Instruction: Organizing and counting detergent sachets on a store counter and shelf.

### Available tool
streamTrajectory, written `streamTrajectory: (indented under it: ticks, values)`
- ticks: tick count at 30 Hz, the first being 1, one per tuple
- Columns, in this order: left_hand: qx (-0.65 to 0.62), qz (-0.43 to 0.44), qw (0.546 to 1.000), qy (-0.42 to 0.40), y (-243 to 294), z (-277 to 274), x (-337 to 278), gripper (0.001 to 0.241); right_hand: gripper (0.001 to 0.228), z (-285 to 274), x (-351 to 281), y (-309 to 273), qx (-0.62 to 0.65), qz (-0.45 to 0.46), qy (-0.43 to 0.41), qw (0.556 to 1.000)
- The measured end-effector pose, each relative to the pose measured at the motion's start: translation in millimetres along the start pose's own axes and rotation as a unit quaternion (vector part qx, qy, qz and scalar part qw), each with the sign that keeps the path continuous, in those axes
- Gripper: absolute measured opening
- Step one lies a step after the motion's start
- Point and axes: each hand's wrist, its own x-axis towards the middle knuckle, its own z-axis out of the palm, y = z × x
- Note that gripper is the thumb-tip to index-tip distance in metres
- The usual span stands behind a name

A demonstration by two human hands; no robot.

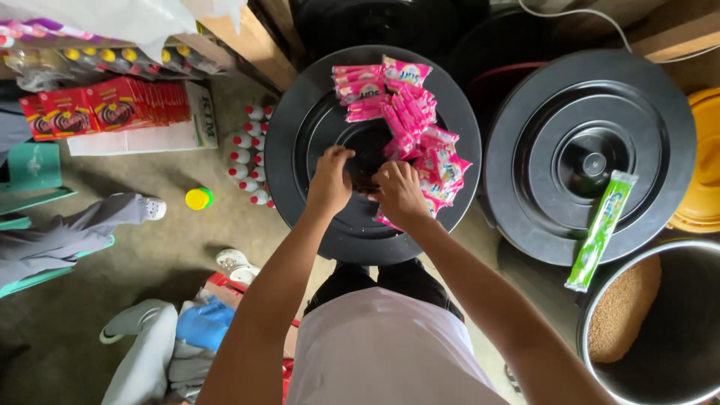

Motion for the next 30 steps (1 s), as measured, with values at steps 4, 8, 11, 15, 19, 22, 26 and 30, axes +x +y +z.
streamTrajectory:
  ticks: [4,8,11,15,19,22,26,30]
  values:
    - [0.016,0.059,0.991,0.122,6.3,14.7,46.1,0.055,0.041,-21.2,-52.5,17.0,0.224,0.006,0.091,0.970]
    - [-0.033,0.029,0.991,0.126,2.6,45.2,89.8,0.061,0.043,-61.1,-92.5,23.0,0.619,0.130,0.084,0.770]
    - [-0.047,-0.071,0.981,0.176,-0.1,56.0,93.0,0.053,0.046,-89.5,-101.2,26.3,0.807,0.156,0.168,0.545]
    - [-0.116,-0.085,0.971,0.189,12.1,44.0,79.2,0.051,0.059,-126.4,-94.6,19.8,0.873,0.063,0.183,0.447]
    - [-0.164,-0.101,0.975,0.106,6.6,40.3,49.5,0.066,0.061,-162.8,-67.4,-11.0,0.862,0.075,0.139,0.481]
    - [-0.560,-0.214,0.799,0.035,-39.5,73.9,16.5,0.042,0.050,-132.3,-68.1,13.4,0.787,0.137,0.103,0.592]
    - [-0.723,-0.302,0.621,-0.008,-15.0,45.2,-38.2,0.038,0.043,-68.7,-68.9,41.3,0.683,0.163,0.048,0.710]
    - [-0.840,-0.219,0.494,-0.053,45.9,-3.3,-58.7,0.036,0.056,-94.3,-47.6,-14.6,0.414,0.065,0.058,0.906]
